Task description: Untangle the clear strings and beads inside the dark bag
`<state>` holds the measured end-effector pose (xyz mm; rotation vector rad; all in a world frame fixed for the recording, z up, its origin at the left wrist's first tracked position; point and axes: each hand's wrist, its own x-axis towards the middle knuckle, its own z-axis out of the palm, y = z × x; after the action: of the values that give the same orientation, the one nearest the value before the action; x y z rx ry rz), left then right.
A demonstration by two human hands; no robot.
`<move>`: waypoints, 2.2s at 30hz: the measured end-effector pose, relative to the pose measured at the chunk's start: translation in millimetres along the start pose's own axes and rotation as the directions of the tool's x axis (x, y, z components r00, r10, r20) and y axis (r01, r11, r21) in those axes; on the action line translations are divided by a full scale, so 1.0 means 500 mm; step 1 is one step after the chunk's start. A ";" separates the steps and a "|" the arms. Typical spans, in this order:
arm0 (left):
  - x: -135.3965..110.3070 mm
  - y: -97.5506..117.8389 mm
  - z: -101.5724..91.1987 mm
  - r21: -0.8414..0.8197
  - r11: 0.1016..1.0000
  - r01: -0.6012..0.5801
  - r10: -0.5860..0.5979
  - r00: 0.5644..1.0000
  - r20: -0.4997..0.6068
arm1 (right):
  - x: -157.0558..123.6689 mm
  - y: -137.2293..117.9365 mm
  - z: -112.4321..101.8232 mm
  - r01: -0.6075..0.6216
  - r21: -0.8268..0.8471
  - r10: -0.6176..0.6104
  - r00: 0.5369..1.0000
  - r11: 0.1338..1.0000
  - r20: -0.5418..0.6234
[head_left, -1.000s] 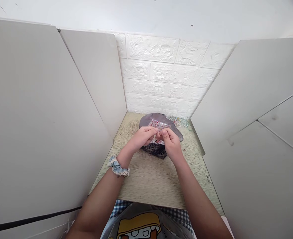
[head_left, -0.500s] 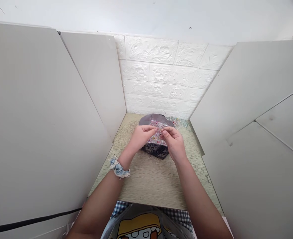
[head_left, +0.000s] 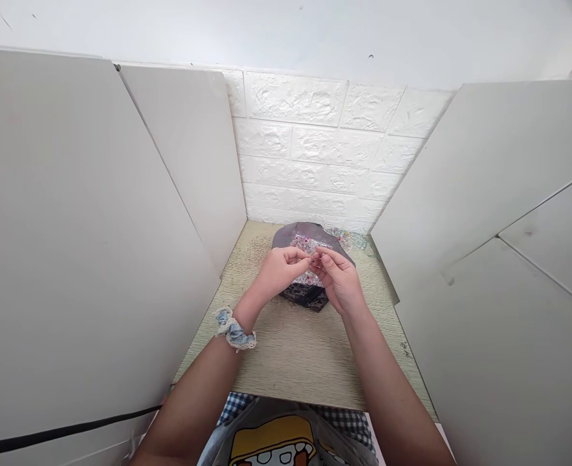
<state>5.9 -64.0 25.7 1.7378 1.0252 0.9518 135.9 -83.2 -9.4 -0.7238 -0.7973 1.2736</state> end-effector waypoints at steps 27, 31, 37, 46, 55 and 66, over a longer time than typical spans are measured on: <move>0.001 -0.010 0.006 -0.022 0.999 -0.031 0.031 0.999 0.022 | 0.003 0.007 -0.002 0.001 -0.024 -0.001 1.000 1.000 -0.012; 0.002 -0.010 0.006 -0.026 0.999 -0.030 0.031 0.999 0.022 | 0.003 0.007 -0.003 0.002 -0.044 -0.002 1.000 0.999 -0.005; 0.002 -0.006 0.006 -0.059 0.998 -0.021 0.023 0.999 0.030 | 0.003 0.008 -0.002 -0.007 -0.043 0.008 1.000 0.999 0.009; 0.004 0.003 0.000 -0.137 0.989 0.060 -0.052 0.997 0.061 | 0.001 0.004 0.001 -0.006 -0.099 0.007 1.000 0.995 0.007; 0.002 0.009 -0.001 -0.156 0.981 0.118 -0.104 0.990 0.094 | 0.000 0.007 -0.002 -0.002 -0.097 0.005 0.999 0.995 0.032; 0.006 -0.009 -0.006 -0.218 0.964 0.152 -0.117 0.980 0.163 | 0.001 0.004 0.001 0.268 -0.440 -0.252 0.963 0.857 0.095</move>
<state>3.3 -59.2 23.0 1.5032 0.8875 0.8073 134.3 -82.6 -10.9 -0.9279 -1.1985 0.8611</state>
